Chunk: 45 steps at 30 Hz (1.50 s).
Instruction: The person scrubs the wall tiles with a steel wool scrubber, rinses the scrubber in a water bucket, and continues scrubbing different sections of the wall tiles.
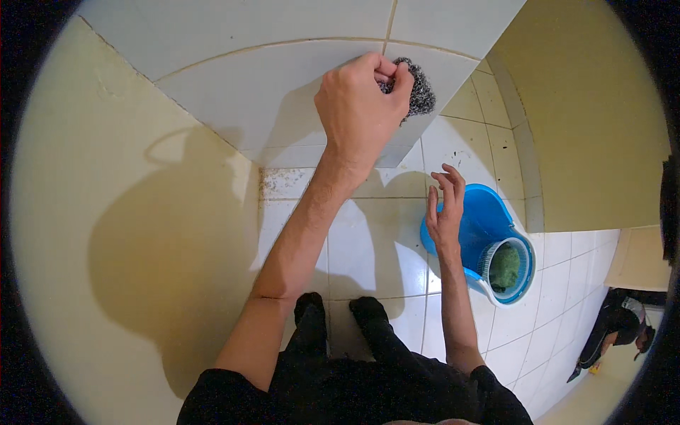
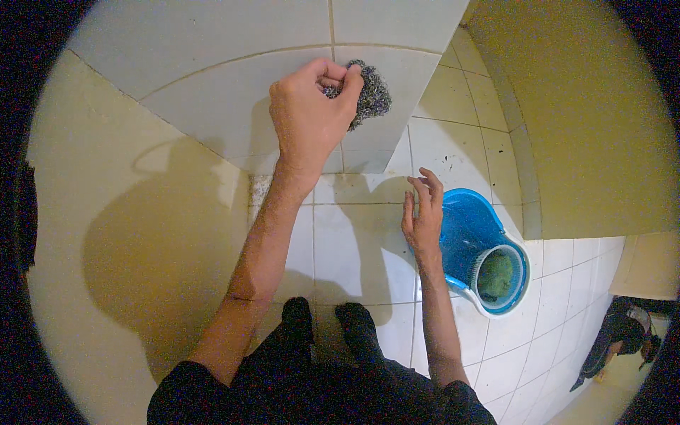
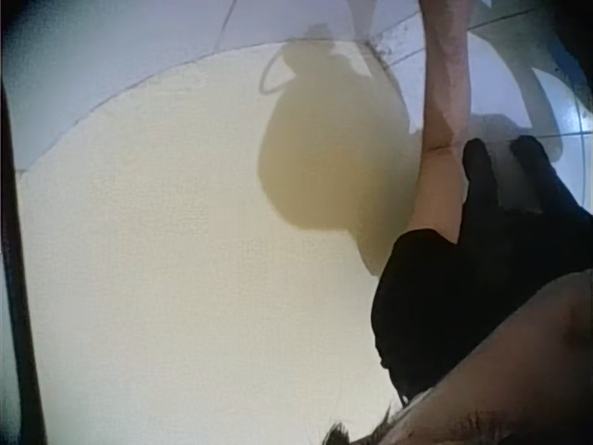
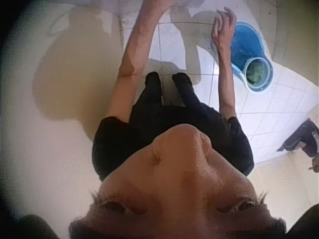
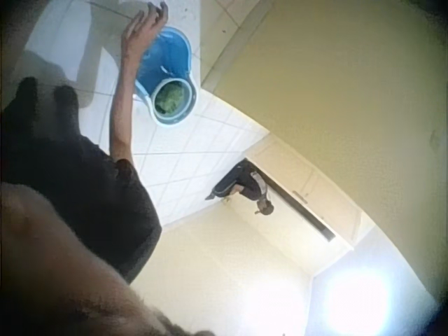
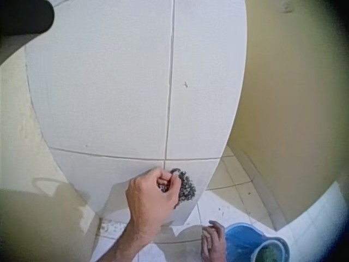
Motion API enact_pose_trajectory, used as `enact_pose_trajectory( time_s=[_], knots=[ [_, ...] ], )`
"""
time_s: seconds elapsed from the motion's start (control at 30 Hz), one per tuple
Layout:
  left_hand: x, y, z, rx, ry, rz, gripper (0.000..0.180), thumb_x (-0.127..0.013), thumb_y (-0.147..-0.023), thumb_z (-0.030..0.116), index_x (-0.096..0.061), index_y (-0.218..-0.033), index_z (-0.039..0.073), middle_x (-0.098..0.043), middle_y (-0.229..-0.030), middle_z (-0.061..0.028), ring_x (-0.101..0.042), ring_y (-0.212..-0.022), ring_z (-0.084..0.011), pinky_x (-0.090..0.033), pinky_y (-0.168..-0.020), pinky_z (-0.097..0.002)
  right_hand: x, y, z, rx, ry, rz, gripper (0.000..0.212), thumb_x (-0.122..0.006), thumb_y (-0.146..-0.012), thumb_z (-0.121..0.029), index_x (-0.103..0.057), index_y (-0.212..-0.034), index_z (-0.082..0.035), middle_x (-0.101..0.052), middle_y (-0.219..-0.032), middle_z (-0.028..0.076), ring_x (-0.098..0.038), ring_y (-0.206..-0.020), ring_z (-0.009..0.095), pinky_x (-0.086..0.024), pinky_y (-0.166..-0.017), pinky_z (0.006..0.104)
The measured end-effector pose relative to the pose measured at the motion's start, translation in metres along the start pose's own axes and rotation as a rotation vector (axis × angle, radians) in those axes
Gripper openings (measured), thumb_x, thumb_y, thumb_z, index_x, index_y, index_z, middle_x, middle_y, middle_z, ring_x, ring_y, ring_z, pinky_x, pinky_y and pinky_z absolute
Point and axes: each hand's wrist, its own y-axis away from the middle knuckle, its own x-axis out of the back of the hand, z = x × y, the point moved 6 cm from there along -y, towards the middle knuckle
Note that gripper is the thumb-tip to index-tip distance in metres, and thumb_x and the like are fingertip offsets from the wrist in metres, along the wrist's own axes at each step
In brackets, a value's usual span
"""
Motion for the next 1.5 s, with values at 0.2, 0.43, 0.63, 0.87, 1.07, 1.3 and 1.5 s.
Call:
enact_pose_trajectory(
  time_s=[0.2, 0.43, 0.63, 0.87, 1.07, 1.3, 1.5],
  knots=[
    [0.003, -0.004, 0.007, 0.030, -0.046, -0.050, 0.022, -0.076, -0.080, 0.024, -0.072, -0.076, 0.003, -0.070, -0.068, -0.0103, -0.069, -0.061, -0.0233, -0.052, -0.060, -0.0350, 0.002, 0.001, -0.001, 0.012, 0.020, -0.008, 0.031, -0.059, -0.089, 0.003, -0.061, -0.119, -0.003, -0.048, -0.137, 0.018, -0.057, -0.113, 0.034, -0.050, -0.096, 0.0418],
    [0.014, -0.012, 0.015, -0.039, 0.027, 0.048, 0.024, -0.075, -0.080, 0.026, -0.072, -0.076, 0.003, -0.070, -0.067, -0.0110, -0.069, -0.061, -0.0253, -0.053, -0.061, -0.0357, 0.000, 0.001, -0.002, 0.026, 0.019, -0.011, 0.031, -0.060, -0.089, 0.002, -0.061, -0.119, -0.004, -0.048, -0.138, 0.018, -0.057, -0.113, 0.035, -0.050, -0.096, 0.0422],
    [0.005, -0.007, 0.007, 0.033, -0.052, -0.062, 0.024, -0.075, -0.080, 0.026, -0.072, -0.076, 0.003, -0.071, -0.068, -0.0112, -0.069, -0.061, -0.0253, -0.053, -0.061, -0.0352, 0.000, 0.000, -0.002, 0.042, 0.032, -0.003, 0.031, -0.060, -0.089, 0.002, -0.061, -0.119, -0.004, -0.048, -0.138, 0.019, -0.056, -0.113, 0.035, -0.050, -0.095, 0.0419],
    [0.002, -0.002, 0.003, 0.020, -0.095, -0.088, 0.021, -0.074, -0.080, 0.027, -0.072, -0.073, 0.007, -0.070, -0.067, -0.0086, -0.068, -0.060, -0.0279, -0.053, -0.059, -0.0388, -0.002, 0.002, 0.001, 0.023, 0.021, -0.003, 0.031, -0.060, -0.088, 0.003, -0.061, -0.119, -0.004, -0.048, -0.137, 0.019, -0.056, -0.113, 0.035, -0.050, -0.095, 0.0424],
    [0.005, -0.006, 0.012, 0.007, -0.131, -0.036, 0.025, -0.075, -0.081, 0.030, -0.072, -0.074, 0.006, -0.070, -0.068, -0.0102, -0.069, -0.061, -0.0278, -0.054, -0.061, -0.0384, 0.001, 0.001, -0.004, 0.013, 0.030, -0.007, 0.031, -0.060, -0.088, 0.003, -0.061, -0.119, -0.004, -0.048, -0.137, 0.018, -0.056, -0.113, 0.035, -0.050, -0.095, 0.0423],
    [0.016, -0.011, 0.023, -0.008, -0.116, 0.001, 0.024, -0.074, -0.081, 0.030, -0.072, -0.076, 0.006, -0.071, -0.070, -0.0108, -0.070, -0.063, -0.0285, -0.054, -0.062, -0.0392, 0.000, 0.002, -0.004, 0.047, 0.051, -0.012, 0.032, -0.060, -0.088, 0.003, -0.061, -0.119, -0.003, -0.047, -0.138, 0.018, -0.056, -0.113, 0.034, -0.050, -0.094, 0.0419],
    [0.001, 0.001, 0.003, 0.017, -0.162, -0.116, 0.024, -0.074, -0.082, 0.030, -0.073, -0.078, 0.007, -0.071, -0.070, -0.0108, -0.070, -0.065, -0.0299, -0.054, -0.062, -0.0403, -0.002, 0.000, 0.000, 0.016, 0.036, 0.009, 0.030, -0.060, -0.089, 0.003, -0.061, -0.118, -0.003, -0.047, -0.138, 0.018, -0.057, -0.113, 0.034, -0.050, -0.094, 0.0412]
  ],
)
